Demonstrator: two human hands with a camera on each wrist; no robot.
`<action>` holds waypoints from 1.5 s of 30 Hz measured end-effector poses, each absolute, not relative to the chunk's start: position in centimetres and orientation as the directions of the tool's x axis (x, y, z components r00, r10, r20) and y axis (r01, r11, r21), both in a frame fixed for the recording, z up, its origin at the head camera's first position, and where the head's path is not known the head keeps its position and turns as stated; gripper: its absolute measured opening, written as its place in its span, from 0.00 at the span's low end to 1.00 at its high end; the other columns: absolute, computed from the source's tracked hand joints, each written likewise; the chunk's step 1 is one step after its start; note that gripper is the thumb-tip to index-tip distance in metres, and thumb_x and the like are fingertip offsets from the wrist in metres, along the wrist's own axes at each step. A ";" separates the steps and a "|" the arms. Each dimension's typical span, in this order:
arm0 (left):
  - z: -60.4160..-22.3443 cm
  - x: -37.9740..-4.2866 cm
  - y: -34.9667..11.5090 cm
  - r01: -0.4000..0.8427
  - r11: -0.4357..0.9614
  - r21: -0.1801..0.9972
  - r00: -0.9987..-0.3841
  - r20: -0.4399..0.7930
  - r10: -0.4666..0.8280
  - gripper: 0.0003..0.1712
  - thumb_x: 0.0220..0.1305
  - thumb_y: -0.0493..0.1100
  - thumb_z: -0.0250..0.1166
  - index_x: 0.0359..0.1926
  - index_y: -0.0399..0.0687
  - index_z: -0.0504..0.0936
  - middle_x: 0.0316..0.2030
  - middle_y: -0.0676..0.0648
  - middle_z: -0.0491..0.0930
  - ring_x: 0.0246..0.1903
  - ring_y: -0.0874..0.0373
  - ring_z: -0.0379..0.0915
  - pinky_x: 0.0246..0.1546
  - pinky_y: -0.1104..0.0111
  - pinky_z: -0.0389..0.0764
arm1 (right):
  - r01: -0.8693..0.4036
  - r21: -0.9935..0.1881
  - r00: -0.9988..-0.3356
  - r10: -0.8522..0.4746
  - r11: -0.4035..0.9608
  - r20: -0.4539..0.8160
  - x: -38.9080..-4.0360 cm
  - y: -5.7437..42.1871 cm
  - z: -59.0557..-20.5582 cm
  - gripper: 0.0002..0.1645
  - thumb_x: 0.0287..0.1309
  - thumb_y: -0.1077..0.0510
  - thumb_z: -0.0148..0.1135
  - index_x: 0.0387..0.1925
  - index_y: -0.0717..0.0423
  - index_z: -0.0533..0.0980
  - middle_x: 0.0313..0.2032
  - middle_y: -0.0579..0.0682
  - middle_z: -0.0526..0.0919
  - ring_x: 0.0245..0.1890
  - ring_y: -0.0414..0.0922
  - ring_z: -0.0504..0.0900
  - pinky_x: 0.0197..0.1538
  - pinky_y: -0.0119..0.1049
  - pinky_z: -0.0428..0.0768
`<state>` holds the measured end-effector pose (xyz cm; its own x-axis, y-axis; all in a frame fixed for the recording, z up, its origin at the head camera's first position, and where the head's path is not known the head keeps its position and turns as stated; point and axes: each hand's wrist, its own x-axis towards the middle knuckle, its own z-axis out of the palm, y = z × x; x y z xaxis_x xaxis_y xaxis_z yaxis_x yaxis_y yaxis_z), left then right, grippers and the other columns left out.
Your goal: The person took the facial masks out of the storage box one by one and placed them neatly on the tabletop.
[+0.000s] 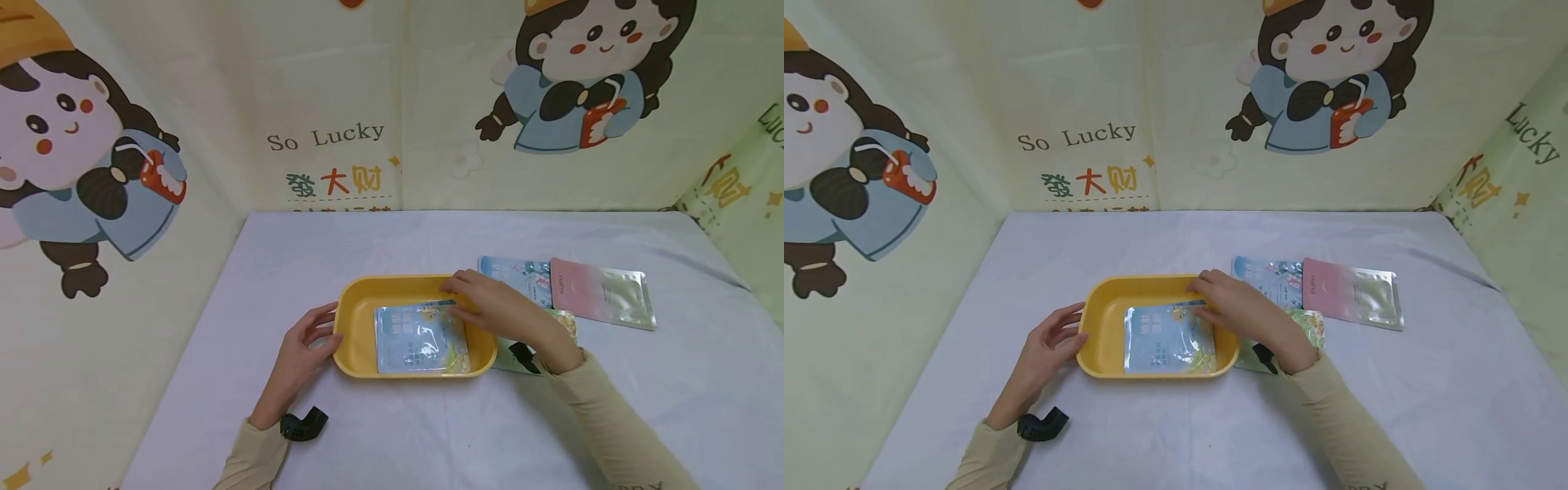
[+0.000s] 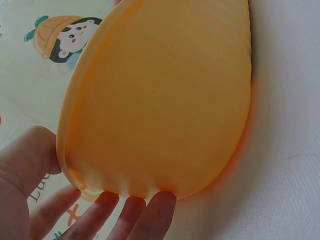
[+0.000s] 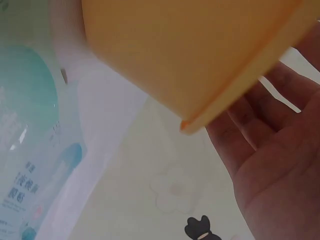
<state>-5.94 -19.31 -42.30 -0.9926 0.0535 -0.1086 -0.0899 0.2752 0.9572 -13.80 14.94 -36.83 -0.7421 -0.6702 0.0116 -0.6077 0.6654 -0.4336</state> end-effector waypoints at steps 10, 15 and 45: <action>-42.3 -6.0 -19.3 -0.098 0.274 0.957 -0.992 -0.116 0.051 0.30 0.64 0.41 0.68 0.67 0.57 0.72 0.60 0.46 0.74 0.56 0.48 0.76 0.47 0.73 0.83 | -0.625 -0.422 -0.722 -0.691 0.657 -0.006 -13.7 14.0 -37.8 0.23 0.63 0.52 0.67 0.56 0.57 0.77 0.54 0.50 0.78 0.53 0.46 0.78 0.57 0.43 0.81; -42.3 -5.9 -19.3 -0.094 0.275 0.957 -0.992 -0.112 0.054 0.30 0.64 0.40 0.68 0.66 0.56 0.72 0.59 0.45 0.75 0.56 0.48 0.76 0.47 0.73 0.83 | -0.641 -0.421 -0.708 -0.707 0.642 -0.001 -13.8 13.7 -38.3 0.22 0.62 0.53 0.68 0.56 0.56 0.77 0.52 0.50 0.79 0.51 0.45 0.77 0.56 0.42 0.81; -42.4 -6.0 -19.4 -0.092 0.279 0.956 -0.993 -0.110 0.052 0.30 0.65 0.40 0.68 0.67 0.54 0.72 0.60 0.44 0.75 0.56 0.48 0.77 0.47 0.73 0.82 | -0.681 -0.371 -0.665 -0.745 0.632 -0.047 -13.8 12.7 -39.4 0.25 0.58 0.51 0.71 0.55 0.56 0.78 0.50 0.50 0.81 0.51 0.46 0.77 0.58 0.41 0.79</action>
<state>-6.04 -19.39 -42.40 -0.9925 0.0524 -0.1104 -0.0916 0.2787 0.9560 -13.76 12.72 -39.40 -0.6655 -0.7450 -0.0468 -0.6810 0.6316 -0.3705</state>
